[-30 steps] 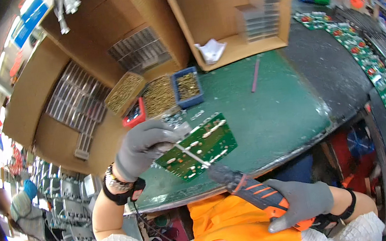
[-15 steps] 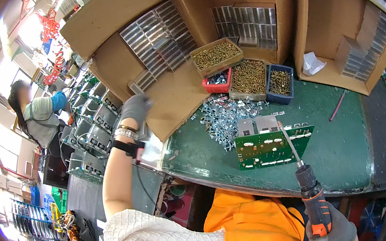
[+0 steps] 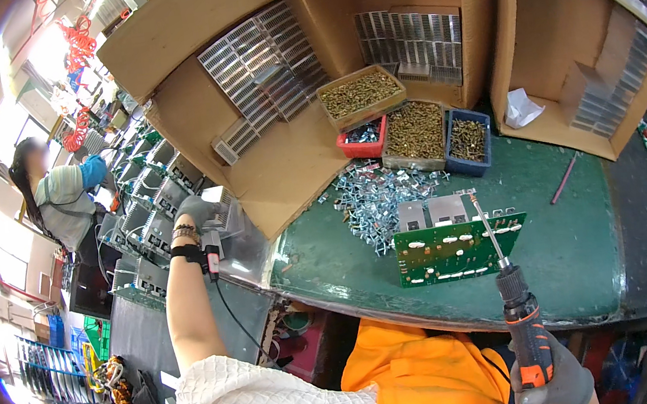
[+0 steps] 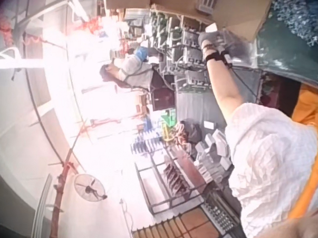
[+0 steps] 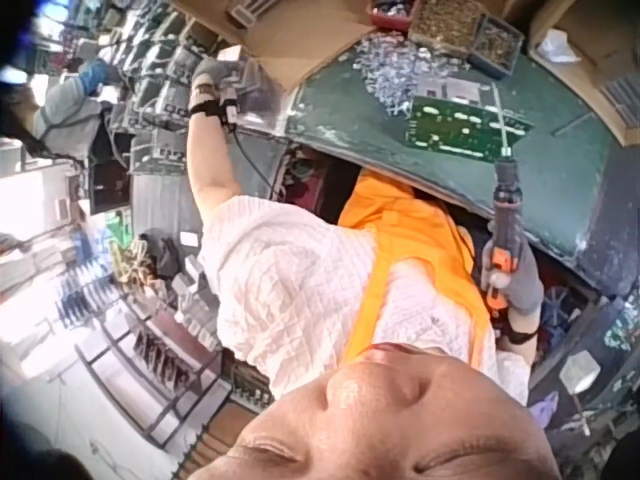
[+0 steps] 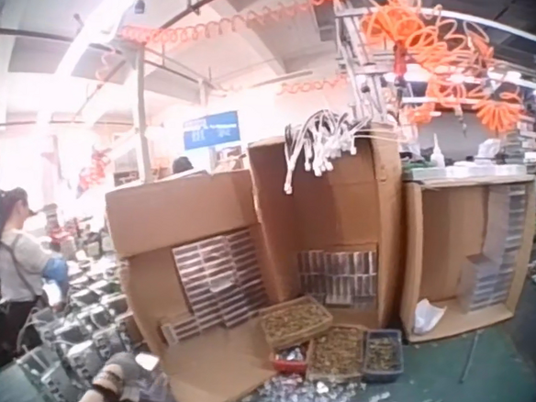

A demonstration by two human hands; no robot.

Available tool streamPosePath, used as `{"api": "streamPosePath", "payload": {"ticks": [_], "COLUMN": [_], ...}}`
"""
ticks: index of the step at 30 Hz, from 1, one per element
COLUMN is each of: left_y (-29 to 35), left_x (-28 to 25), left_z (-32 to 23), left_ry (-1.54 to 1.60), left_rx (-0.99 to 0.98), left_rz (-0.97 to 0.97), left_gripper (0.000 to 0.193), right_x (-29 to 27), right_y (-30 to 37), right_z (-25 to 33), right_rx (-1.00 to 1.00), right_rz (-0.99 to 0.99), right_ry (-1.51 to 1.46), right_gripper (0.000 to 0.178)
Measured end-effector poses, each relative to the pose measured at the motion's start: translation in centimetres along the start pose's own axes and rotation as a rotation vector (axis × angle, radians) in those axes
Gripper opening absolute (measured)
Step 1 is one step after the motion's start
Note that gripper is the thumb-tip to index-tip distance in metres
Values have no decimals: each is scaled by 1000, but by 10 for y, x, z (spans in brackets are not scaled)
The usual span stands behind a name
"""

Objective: Assembling and screwing components onto printed circuit boards using a power screwdriver in a manufacturing setting.

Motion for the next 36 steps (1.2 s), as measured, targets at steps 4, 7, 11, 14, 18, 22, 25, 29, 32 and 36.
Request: {"api": "streamPosePath", "payload": {"ticks": [4,7,11,14,18,22,25,29,32,36], "left_y": [36,71,121,150,187,232,264,322,342,347], "left_x": [-17,-16,-5,1,12,28,48,77,100,118], "left_z": [1,-18,-54,-100,-181,-284,-339,-380,-378,-367], "left_ry": [415,853,1038,1177,894,-430,622,-8,-230,-348], "left_rx": [197,538,736,793,1093,1501,1118,1635,1757,1822], "left_rz": [-120,168,528,730,669,-540,1183,780,716,811], "left_gripper": [79,79,84,81,69,44,47,53,53,57], "right_x": [-5,-7,-6,-8,-21,-28,-30,-30,-33,-36], "right_y": [3,-1,-2,6,17,29,37,42,43,39], "right_z": [0,4,4,1,0,-7,-12,-23,-30,-39], "right_rx": [47,53,56,16,18,26,14,96,142,142], "right_rz": [-48,58,69,-1,15,3,-26,-42,-30,-9], "right_ry": [-45,-34,-31,-5,84,150,139,136,181,197], "right_gripper": [82,85,86,83,84,84,85,87,88,84]}}
Point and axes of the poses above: each hand's wrist, its own y-axis away from the middle knuckle, its own x-axis out of the palm, z = x × y, the point moved 3 cm from there along -y, towards the middle knuckle, and after that the axes turned 10 degrees about -x, right-handed, at the moved point
